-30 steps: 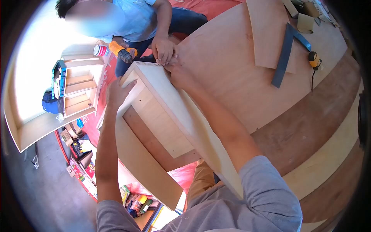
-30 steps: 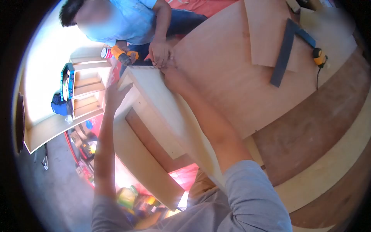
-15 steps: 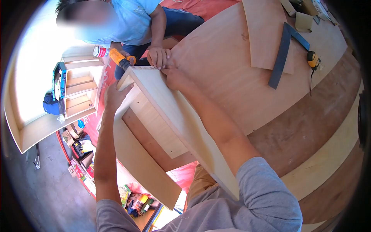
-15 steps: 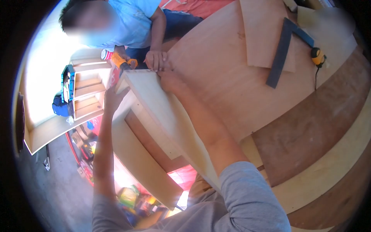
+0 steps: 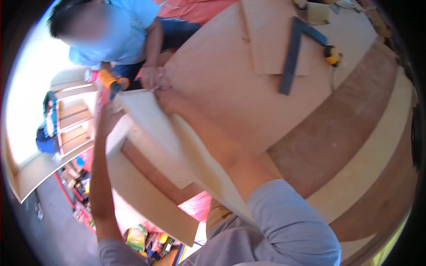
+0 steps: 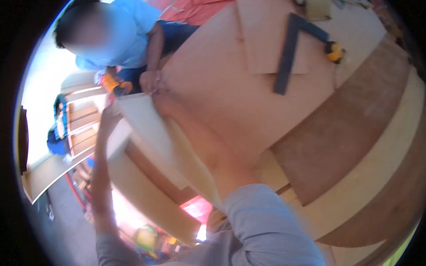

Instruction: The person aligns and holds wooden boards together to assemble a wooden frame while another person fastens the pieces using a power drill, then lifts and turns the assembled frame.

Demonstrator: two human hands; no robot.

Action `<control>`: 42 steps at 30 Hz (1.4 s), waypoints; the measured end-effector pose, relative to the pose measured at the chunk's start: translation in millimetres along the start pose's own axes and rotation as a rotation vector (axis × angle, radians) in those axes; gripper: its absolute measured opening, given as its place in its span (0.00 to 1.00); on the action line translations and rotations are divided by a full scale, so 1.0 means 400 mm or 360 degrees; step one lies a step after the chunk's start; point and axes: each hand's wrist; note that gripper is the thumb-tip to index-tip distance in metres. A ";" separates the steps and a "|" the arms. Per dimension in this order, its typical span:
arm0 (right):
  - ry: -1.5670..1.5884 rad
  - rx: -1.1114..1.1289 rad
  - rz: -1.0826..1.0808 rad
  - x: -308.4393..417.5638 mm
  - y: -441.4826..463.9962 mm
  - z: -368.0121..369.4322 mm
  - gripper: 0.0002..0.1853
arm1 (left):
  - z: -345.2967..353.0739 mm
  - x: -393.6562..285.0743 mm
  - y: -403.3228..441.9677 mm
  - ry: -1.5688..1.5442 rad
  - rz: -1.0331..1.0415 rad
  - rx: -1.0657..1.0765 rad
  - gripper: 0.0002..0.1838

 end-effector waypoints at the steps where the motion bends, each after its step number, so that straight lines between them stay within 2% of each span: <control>1: 0.0017 0.0120 0.0007 0.004 -0.004 -0.018 0.22 | -0.012 -0.040 -0.003 -0.0155 -0.0100 0.0055 0.19; 3: 0.0142 -0.0003 -0.0101 0.023 -0.086 -0.153 0.22 | -0.010 -0.006 0.002 -0.0044 -0.0207 -0.0025 0.19; 5: 0.0111 -0.0548 -0.0143 -0.001 -0.211 -0.358 0.23 | -0.009 -0.029 -0.009 0.0094 -0.0187 -0.0145 0.18; 6: -0.0037 -0.0835 -0.0068 -0.037 -0.264 -0.455 0.24 | 0.002 -0.033 -0.014 0.0157 -0.0199 -0.0213 0.17; 7: -0.0224 -0.1092 0.0078 -0.085 -0.312 -0.546 0.24 | 0.009 0.013 -0.002 0.0008 -0.0149 -0.0121 0.16; 9: -0.0628 -0.1439 0.0519 -0.215 -0.375 -0.712 0.26 | 0.001 -0.039 -0.012 0.0027 -0.0199 -0.0071 0.17; 10: -0.0681 -0.1390 0.0824 -0.272 -0.393 -0.765 0.26 | 0.005 -0.041 -0.011 -0.0090 -0.0097 -0.0084 0.17; 11: -0.0674 -0.1288 0.1110 -0.322 -0.402 -0.799 0.27 | 0.005 -0.051 -0.011 0.0033 -0.0085 -0.0139 0.16; 13: -0.0615 -0.1057 0.1463 -0.394 -0.401 -0.821 0.28 | 0.002 -0.064 -0.022 0.0290 -0.0090 -0.0252 0.16; 15: -0.1022 -0.1211 0.1451 -0.526 -0.398 -0.814 0.32 | 0.000 -0.067 -0.020 0.0189 -0.0100 -0.0202 0.16; 16: -0.1224 -0.1281 0.1430 -0.516 -0.393 -0.806 0.34 | -0.002 -0.066 -0.019 0.0139 -0.0113 -0.0179 0.16; 17: -0.1128 -0.1177 0.1394 -0.506 -0.404 -0.819 0.35 | -0.003 -0.070 -0.019 0.0162 -0.0122 -0.0196 0.17; 19: -0.0931 -0.0955 0.1323 -0.310 -0.446 -0.860 0.38 | 0.002 -0.086 -0.025 0.0212 -0.0150 -0.0220 0.17; 20: -0.0915 -0.0963 0.1462 -0.483 -0.445 -0.864 0.38 | 0.004 -0.088 -0.026 0.0132 -0.0155 -0.0196 0.17; 23: -0.0974 -0.0900 0.1551 -0.425 -0.429 -0.859 0.37 | 0.000 -0.075 -0.025 -0.0004 -0.0137 -0.0174 0.17; 26: -0.1030 -0.1068 0.1406 -0.403 -0.429 -0.817 0.44 | 0.004 -0.057 -0.019 0.0036 -0.0112 -0.0163 0.17; 29: -0.1322 -0.1256 0.1229 -0.404 -0.442 -0.800 0.35 | 0.001 -0.075 -0.016 0.0066 -0.0176 -0.0127 0.17; 30: -0.1384 -0.1261 0.1017 -0.403 -0.462 -0.812 0.32 | 0.002 -0.090 -0.019 0.0095 -0.0204 -0.0133 0.17; 31: -0.1190 -0.1324 0.0863 -0.346 -0.469 -0.802 0.27 | -0.004 -0.084 -0.024 0.0127 -0.0243 -0.0140 0.17; 32: -0.0994 -0.1375 0.0709 -0.287 -0.476 -0.791 0.22 | 0.008 -0.046 -0.014 0.0166 -0.0124 -0.0198 0.17; 33: -0.0552 -0.1459 0.0625 -0.163 -0.482 -0.768 0.17 | 0.009 -0.036 -0.008 0.0149 -0.0057 -0.0204 0.17; 34: -0.0035 -0.1408 0.0508 -0.083 -0.481 -0.734 0.17 | 0.012 -0.035 -0.009 0.0135 -0.0004 -0.0198 0.17; 36: 0.1031 -0.1220 0.0299 0.028 -0.457 -0.635 0.18 | 0.000 -0.054 -0.022 0.0181 -0.0141 -0.0164 0.17; 39: 0.1258 -0.0765 0.0282 0.004 -0.342 -0.471 0.13 | -0.001 -0.050 -0.017 0.0162 -0.0207 -0.0133 0.20; 41: 0.1449 -0.0561 0.0464 -0.067 -0.259 -0.371 0.15 | 0.000 -0.063 -0.020 0.0162 -0.0252 -0.0158 0.21; 42: 0.1433 -0.0525 0.0439 -0.076 -0.225 -0.345 0.15 | 0.001 -0.054 -0.014 0.0170 -0.0300 -0.0123 0.22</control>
Point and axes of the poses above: each hand's wrist, its own y-axis towards the middle knuckle, its own z-axis out of the palm, x = y × z, and after that the axes turned 4 degrees about -z, right-handed
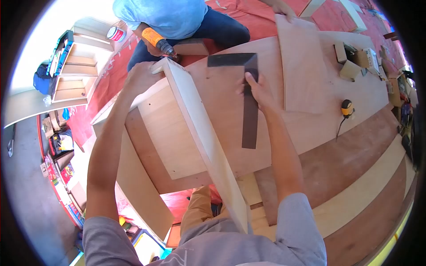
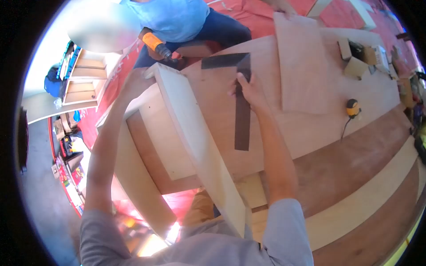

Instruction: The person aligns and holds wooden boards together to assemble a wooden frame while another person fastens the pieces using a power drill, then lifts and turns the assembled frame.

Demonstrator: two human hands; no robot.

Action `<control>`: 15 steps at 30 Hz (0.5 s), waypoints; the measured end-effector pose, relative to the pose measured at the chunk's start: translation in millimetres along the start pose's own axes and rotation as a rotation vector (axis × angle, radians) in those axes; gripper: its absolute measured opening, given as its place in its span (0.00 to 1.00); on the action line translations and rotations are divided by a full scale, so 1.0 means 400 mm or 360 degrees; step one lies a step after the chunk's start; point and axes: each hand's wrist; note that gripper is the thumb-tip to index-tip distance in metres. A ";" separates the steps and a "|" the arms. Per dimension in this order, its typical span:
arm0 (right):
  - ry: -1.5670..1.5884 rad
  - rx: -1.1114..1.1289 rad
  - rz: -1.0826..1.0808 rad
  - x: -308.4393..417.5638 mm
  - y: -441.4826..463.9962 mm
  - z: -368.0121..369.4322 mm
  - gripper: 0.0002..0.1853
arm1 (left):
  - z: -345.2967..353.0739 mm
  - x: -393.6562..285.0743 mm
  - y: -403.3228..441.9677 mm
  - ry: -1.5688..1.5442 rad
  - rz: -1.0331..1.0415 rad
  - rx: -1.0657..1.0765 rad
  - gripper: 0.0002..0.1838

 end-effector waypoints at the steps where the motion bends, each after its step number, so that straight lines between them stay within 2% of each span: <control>1: -0.0020 0.0036 -0.0004 -0.023 0.024 0.018 0.15 | 0.000 0.003 0.003 0.0021 0.0038 -0.0038 0.22; 2: -0.0043 0.0072 0.0000 -0.045 0.042 0.031 0.16 | 0.004 0.005 0.002 0.0036 0.0073 -0.0068 0.22; 5: -0.0183 -0.0002 -0.0380 -0.084 0.090 0.050 0.23 | -0.009 -0.026 -0.015 0.0072 0.0014 -0.0074 0.22; 7: -0.0746 -0.0007 -0.0672 -0.103 0.131 0.029 0.29 | -0.010 -0.030 -0.014 0.0103 -0.0022 -0.0053 0.22; 9: -0.1048 0.0000 -0.0817 -0.113 0.144 0.022 0.33 | -0.009 -0.024 -0.006 0.0133 0.0002 -0.0040 0.22; 12: -0.1193 0.0011 -0.0835 -0.111 0.142 0.044 0.34 | -0.016 -0.042 -0.014 -0.0029 -0.0127 0.0067 0.22; 15: -0.1455 -0.0058 -0.0868 -0.097 0.114 0.054 0.33 | -0.010 -0.031 -0.011 0.0148 -0.0001 -0.0039 0.20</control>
Point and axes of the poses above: each hand's wrist, its own y-axis towards the middle knuckle, its own z-axis out of the palm, x = y × z, and after that the axes turned 4 degrees about -z, right-handed
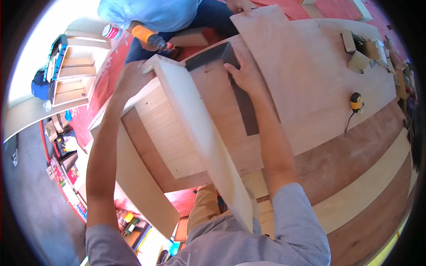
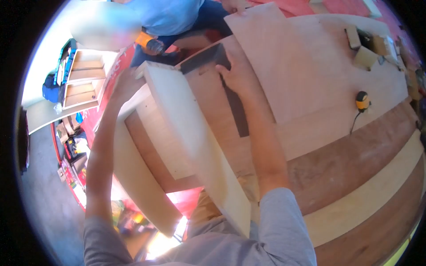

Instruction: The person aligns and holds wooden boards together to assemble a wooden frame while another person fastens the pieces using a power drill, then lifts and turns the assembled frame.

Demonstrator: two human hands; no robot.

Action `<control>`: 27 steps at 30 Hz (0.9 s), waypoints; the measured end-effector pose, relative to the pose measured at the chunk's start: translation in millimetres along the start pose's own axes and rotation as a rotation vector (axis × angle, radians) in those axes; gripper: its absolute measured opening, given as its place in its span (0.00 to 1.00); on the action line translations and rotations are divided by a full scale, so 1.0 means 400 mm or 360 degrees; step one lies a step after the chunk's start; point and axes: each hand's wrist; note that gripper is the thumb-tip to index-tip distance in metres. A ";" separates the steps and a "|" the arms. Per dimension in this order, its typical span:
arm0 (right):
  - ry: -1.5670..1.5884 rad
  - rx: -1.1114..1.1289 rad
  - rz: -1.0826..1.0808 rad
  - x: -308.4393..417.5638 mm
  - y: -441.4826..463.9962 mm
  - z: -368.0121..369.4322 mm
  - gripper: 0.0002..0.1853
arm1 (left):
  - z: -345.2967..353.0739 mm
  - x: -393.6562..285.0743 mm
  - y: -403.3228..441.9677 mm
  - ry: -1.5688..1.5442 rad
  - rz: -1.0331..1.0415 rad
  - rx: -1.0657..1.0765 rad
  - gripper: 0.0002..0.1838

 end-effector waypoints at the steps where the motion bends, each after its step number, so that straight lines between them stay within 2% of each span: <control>1: -0.0045 -0.0005 0.0020 0.008 -0.005 -0.013 0.33 | 0.005 0.005 0.006 -0.0054 0.0038 -0.0006 0.20; 3: -0.0144 -0.0019 0.0061 0.023 -0.031 -0.034 0.30 | 0.015 0.026 0.010 -0.0159 0.0096 -0.0007 0.20; 5: 0.0582 0.0096 0.0451 0.105 -0.051 -0.108 0.26 | 0.025 0.027 0.007 -0.0216 0.0081 0.0002 0.21; 7: 0.0950 0.0121 0.0405 0.159 -0.078 -0.127 0.25 | 0.012 0.028 0.007 -0.0196 0.0038 -0.0002 0.21; 8: 0.0941 0.0086 0.0176 0.171 -0.099 -0.121 0.25 | 0.009 0.018 0.004 -0.0163 0.0008 0.0006 0.21; 10: 0.0577 0.0158 -0.0232 0.181 -0.136 -0.102 0.27 | 0.007 0.017 -0.002 -0.0139 -0.0018 0.0020 0.21; 12: -0.0146 0.0360 -0.0595 0.179 -0.164 -0.084 0.29 | 0.007 0.013 -0.001 -0.0156 -0.0003 0.0012 0.21; 15: -0.0471 0.0638 -0.0516 0.195 -0.186 -0.045 0.29 | 0.006 0.015 -0.001 -0.0161 -0.0047 0.0033 0.20; 18: -0.0785 0.0877 -0.0615 0.135 -0.181 -0.035 0.27 | 0.011 0.016 0.006 -0.0023 -0.0015 -0.0002 0.20; 21: -0.0550 0.0861 -0.0718 0.095 -0.209 -0.074 0.29 | 0.020 0.029 0.010 -0.0073 0.0079 -0.0040 0.21; 24: -0.0558 0.0597 -0.0191 0.111 -0.203 -0.057 0.35 | 0.009 0.016 0.006 -0.0120 -0.0014 0.0039 0.21; 27: -0.0722 0.0270 0.0193 0.168 -0.149 0.038 0.41 | 0.025 0.023 0.011 -0.0100 0.0062 -0.0018 0.22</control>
Point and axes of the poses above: each hand's wrist, its own y-axis towards the middle knuckle, its own z-axis out of the palm, x = y × z, and after that the axes turned 4 degrees about -z, right-handed
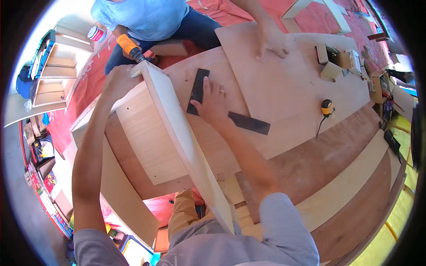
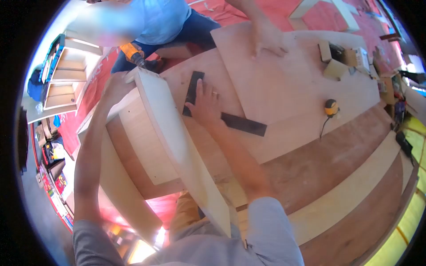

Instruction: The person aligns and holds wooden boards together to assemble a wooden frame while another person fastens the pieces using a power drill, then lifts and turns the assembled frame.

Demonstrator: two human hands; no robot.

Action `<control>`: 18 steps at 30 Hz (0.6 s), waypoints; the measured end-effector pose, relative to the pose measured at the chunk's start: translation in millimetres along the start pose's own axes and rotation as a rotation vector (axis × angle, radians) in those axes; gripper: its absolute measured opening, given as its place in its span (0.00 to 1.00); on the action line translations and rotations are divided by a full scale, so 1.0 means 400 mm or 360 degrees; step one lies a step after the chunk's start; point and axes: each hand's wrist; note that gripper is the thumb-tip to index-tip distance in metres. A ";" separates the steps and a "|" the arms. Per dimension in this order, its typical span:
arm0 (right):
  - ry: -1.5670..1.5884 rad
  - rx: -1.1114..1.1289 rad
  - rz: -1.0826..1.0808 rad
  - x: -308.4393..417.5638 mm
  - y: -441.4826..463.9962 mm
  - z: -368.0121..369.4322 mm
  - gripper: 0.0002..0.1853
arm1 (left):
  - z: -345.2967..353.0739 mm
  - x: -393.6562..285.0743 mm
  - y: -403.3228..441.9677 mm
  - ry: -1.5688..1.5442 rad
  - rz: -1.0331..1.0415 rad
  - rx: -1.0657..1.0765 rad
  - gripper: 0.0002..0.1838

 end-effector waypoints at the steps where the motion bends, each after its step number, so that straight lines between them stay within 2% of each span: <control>1: -0.0029 -0.0063 -0.0039 0.027 0.013 0.027 0.41 | -0.006 0.003 -0.003 -0.0001 0.0008 -0.0022 0.22; 3: -0.0079 -0.0187 -0.0107 0.065 0.028 0.073 0.42 | -0.019 -0.007 -0.010 -0.0025 -0.0106 0.0028 0.22; 4: -0.0005 -0.0112 -0.0107 0.066 0.034 0.080 0.41 | -0.020 -0.014 -0.012 -0.0041 -0.0157 0.0059 0.22; 6: 0.0133 0.0061 -0.0116 0.067 0.033 0.093 0.40 | -0.011 -0.005 -0.001 -0.0048 -0.0066 0.0020 0.22; 9: 0.0230 -0.0088 -0.0020 0.028 -0.042 0.066 0.38 | -0.018 -0.007 -0.017 -0.0005 -0.0056 -0.0008 0.22; 11: 0.0383 0.0145 0.0282 0.025 -0.124 -0.056 0.37 | -0.034 -0.028 -0.020 0.0017 -0.0071 0.0012 0.22; 13: 0.0258 -0.0220 0.0117 -0.062 -0.225 -0.110 0.36 | -0.035 -0.030 -0.023 0.0014 -0.0101 0.0077 0.22; 14: -0.0047 -0.0390 0.0054 -0.118 -0.245 -0.159 0.36 | -0.029 -0.024 -0.023 0.0008 -0.0104 0.0072 0.22; 16: -0.0227 -0.0510 0.0110 -0.299 -0.232 -0.216 0.36 | -0.021 -0.011 -0.013 0.0008 -0.0096 0.0054 0.21; 18: -0.0305 -0.0387 0.0335 -0.443 -0.195 -0.240 0.36 | -0.022 -0.011 -0.011 0.0066 -0.0121 0.0059 0.22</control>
Point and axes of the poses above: each hand's wrist, its own y-axis towards the middle knuckle, its own z-axis out of the palm, x = y × z, and after that the axes turned 4 degrees about -z, right-handed
